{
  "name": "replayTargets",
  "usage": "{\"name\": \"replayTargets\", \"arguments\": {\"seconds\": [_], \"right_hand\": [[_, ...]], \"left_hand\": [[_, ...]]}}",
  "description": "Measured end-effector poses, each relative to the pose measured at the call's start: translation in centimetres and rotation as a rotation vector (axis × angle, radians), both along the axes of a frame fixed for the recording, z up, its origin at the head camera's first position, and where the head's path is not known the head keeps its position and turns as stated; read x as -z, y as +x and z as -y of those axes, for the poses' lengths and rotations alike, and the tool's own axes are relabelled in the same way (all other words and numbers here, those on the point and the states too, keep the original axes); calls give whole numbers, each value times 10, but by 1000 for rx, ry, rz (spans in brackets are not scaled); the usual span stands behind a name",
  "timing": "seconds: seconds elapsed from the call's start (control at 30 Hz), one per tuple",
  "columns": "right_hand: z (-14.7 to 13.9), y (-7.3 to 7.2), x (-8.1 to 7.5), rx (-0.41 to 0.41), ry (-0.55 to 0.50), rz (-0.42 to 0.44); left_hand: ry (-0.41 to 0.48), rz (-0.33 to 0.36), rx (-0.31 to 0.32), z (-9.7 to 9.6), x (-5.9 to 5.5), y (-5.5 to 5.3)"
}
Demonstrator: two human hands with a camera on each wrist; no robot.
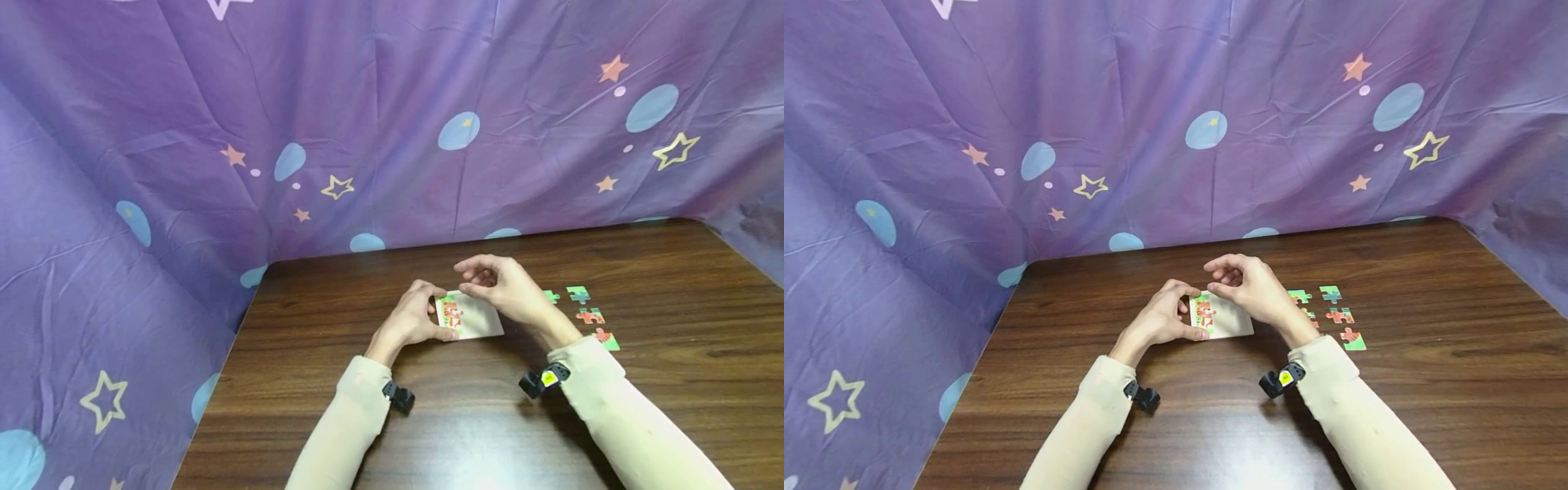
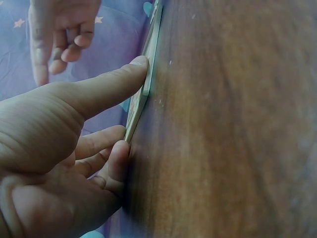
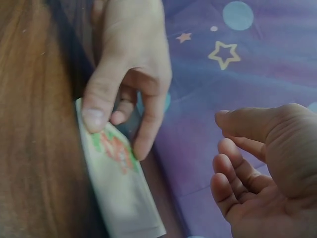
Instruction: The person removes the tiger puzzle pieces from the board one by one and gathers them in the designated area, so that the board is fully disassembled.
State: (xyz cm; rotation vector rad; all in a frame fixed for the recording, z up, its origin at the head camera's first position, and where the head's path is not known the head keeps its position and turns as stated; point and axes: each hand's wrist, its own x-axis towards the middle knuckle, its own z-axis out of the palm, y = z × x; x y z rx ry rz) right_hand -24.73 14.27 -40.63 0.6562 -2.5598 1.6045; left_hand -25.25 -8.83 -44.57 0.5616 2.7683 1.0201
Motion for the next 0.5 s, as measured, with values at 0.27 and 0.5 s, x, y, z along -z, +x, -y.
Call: {"name": "replayTargets", "arguments": {"seconds": [0.27,0.5], "right_hand": [[2,-4,21,-1,54,28],[4,-8,40,19,153,23]], "left_hand": [[-2,-30,5,0,9,-6],[24,1,15,0,-4,3]]}}
